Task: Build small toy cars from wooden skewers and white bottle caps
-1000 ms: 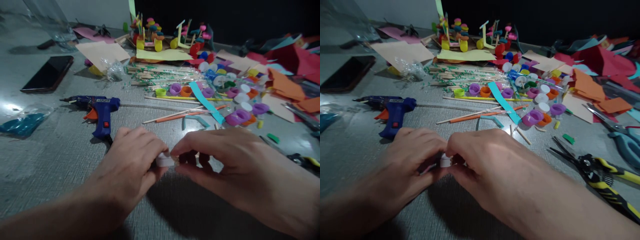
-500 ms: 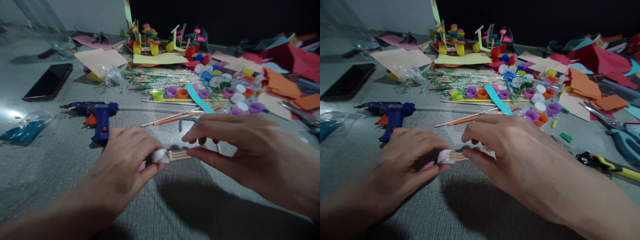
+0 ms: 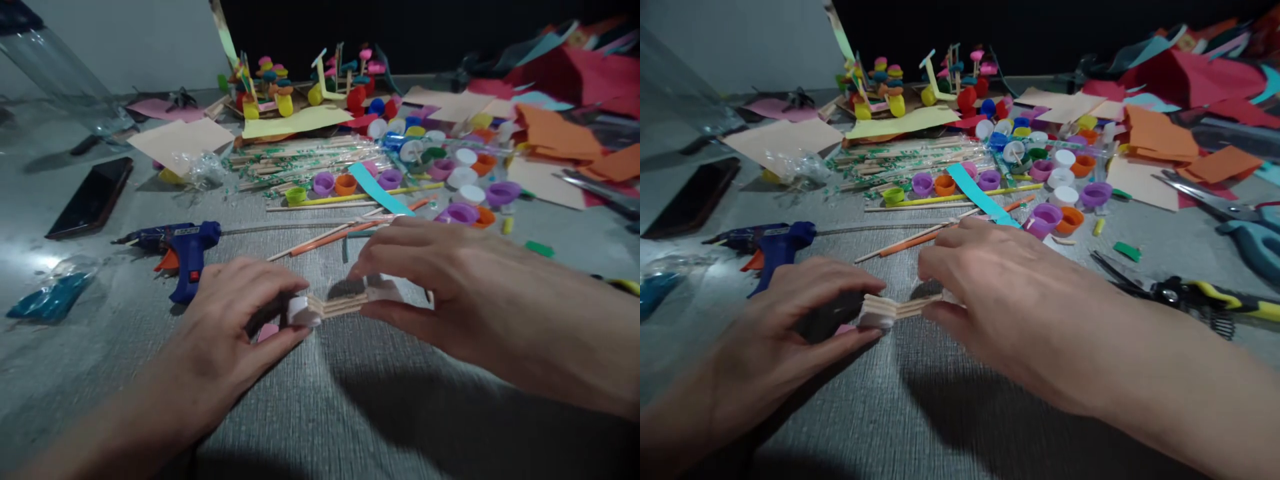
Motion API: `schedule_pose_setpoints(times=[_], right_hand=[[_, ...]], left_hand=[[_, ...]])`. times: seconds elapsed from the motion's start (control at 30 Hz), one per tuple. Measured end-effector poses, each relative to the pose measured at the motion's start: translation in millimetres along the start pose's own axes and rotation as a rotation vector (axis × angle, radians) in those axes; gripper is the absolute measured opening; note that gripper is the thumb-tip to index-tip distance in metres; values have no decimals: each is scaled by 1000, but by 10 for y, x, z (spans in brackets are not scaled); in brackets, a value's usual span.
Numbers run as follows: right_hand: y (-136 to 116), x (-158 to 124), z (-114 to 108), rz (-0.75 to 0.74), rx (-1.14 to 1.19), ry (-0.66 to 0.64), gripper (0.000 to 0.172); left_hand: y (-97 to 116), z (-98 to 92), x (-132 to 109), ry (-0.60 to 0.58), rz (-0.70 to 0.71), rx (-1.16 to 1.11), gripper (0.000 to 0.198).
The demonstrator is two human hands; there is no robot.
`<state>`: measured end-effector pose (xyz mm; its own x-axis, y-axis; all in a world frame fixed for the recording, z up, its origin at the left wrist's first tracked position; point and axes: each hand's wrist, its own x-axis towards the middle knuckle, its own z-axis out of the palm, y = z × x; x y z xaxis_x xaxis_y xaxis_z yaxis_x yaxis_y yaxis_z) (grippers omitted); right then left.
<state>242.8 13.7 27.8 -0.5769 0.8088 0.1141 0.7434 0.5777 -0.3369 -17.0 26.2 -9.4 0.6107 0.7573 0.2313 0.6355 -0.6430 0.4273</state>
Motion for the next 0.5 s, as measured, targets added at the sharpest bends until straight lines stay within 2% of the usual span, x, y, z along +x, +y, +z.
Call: schedule_pose_setpoints(times=[0.2, 0.27, 0.4, 0.5], right_hand=[[50, -19, 43, -69, -40, -55, 5], [45, 2, 80, -79, 2, -43, 3], [10, 56, 144, -97, 63, -3, 13], [-46, 90, 160, -101, 88, 84, 17]], left_hand=[[23, -10, 42, -7, -12, 4, 18], [34, -19, 53, -8, -21, -2, 19], [39, -21, 76, -5, -23, -1, 18], [42, -19, 88, 5, -2, 12, 15]])
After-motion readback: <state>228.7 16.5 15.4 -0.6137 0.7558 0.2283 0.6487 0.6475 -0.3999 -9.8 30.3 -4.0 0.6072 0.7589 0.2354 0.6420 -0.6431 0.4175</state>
